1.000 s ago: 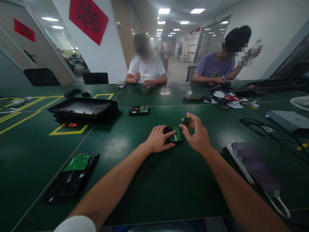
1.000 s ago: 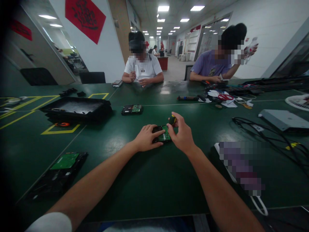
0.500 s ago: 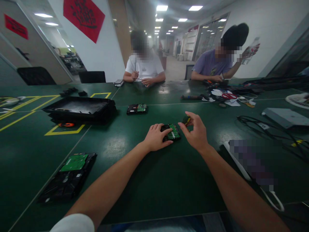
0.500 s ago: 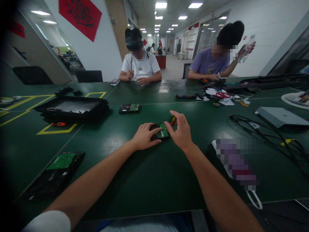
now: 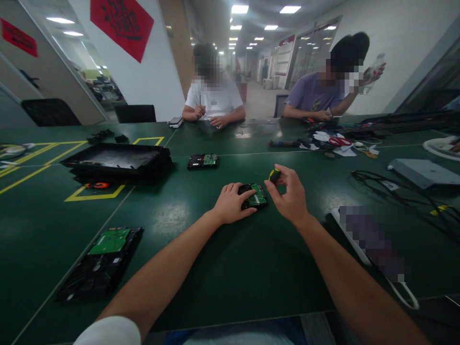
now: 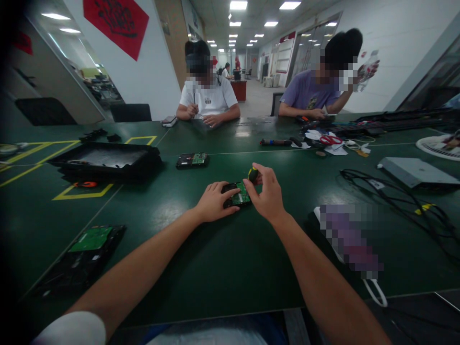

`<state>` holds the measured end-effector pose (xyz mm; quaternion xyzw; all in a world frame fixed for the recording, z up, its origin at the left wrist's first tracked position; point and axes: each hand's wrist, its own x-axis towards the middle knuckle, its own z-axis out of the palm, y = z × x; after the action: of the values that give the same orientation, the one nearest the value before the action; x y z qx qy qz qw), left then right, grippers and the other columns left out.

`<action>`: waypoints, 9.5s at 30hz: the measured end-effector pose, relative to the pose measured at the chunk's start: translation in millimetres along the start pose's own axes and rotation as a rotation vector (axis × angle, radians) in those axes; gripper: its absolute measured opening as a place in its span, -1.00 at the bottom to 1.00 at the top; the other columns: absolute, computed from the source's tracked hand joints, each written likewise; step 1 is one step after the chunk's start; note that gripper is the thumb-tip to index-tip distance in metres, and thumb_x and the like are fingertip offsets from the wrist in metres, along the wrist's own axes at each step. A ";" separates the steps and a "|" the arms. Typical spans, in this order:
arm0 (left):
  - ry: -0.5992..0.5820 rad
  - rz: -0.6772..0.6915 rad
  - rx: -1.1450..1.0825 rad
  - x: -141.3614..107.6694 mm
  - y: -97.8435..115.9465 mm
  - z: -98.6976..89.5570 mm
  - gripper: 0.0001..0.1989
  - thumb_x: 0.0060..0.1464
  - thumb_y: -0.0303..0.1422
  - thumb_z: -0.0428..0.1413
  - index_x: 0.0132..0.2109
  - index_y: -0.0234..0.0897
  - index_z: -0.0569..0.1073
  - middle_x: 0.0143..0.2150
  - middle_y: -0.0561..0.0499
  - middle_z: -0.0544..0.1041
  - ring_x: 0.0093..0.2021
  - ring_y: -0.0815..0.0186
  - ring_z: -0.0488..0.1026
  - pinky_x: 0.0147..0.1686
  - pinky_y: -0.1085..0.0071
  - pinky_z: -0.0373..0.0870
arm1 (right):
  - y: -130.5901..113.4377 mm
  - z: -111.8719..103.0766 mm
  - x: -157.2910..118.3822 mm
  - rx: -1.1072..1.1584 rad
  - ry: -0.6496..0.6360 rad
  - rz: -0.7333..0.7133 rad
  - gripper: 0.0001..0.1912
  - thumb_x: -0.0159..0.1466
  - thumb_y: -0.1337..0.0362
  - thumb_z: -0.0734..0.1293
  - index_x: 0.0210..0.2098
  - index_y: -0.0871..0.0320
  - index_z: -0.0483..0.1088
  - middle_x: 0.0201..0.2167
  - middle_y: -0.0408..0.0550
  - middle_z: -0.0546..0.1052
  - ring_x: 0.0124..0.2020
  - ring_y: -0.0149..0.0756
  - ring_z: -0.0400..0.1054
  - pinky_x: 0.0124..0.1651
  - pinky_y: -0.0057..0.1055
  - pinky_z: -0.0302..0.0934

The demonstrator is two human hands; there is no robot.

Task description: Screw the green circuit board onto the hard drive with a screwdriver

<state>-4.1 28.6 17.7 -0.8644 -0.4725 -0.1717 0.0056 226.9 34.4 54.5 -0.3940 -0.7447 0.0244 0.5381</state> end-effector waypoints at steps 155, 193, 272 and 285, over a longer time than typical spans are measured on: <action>-0.001 -0.006 -0.012 -0.9 -1.0 2.0 -0.29 0.20 0.15 0.12 0.40 0.06 0.36 0.36 -0.20 0.28 0.31 -0.15 0.22 0.25 -0.12 0.20 | -3.3 2.2 -2.0 -0.030 0.011 -0.003 -0.49 0.43 0.14 0.32 0.34 -0.05 0.26 0.05 0.06 0.53 -0.16 -0.12 0.53 0.00 -0.02 0.52; 0.002 -0.009 -0.014 -0.8 -1.2 2.6 -0.29 0.19 0.16 0.13 0.40 0.07 0.37 0.35 -0.19 0.29 0.31 -0.15 0.23 0.26 -0.12 0.19 | -3.8 4.7 -3.1 0.018 0.026 0.015 -0.47 0.44 0.18 0.29 0.37 -0.04 0.20 0.13 0.08 0.52 -0.11 -0.12 0.55 0.06 -0.02 0.50; 0.013 -0.007 -0.015 -1.6 -1.2 3.9 -0.30 0.18 0.15 0.15 0.39 0.07 0.38 0.36 -0.20 0.28 0.30 -0.15 0.24 0.23 -0.13 0.22 | -1.5 4.7 -2.8 0.016 0.047 -0.006 -0.49 0.41 0.24 0.32 0.32 -0.01 0.20 0.16 0.10 0.46 -0.10 -0.15 0.53 0.03 -0.04 0.51; 0.010 -0.005 0.003 -1.9 -0.6 3.1 -0.30 0.19 0.15 0.13 0.39 0.05 0.38 0.35 -0.22 0.28 0.30 -0.15 0.23 0.24 -0.12 0.21 | -1.3 6.9 -4.4 0.047 0.053 -0.002 -0.48 0.42 0.24 0.32 0.33 -0.01 0.18 0.17 0.09 0.49 -0.10 -0.17 0.56 0.03 -0.06 0.52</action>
<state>-4.6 27.9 14.1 -0.8624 -0.4749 -0.1752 0.0087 221.0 33.4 48.8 -0.3811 -0.7297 0.0309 0.5668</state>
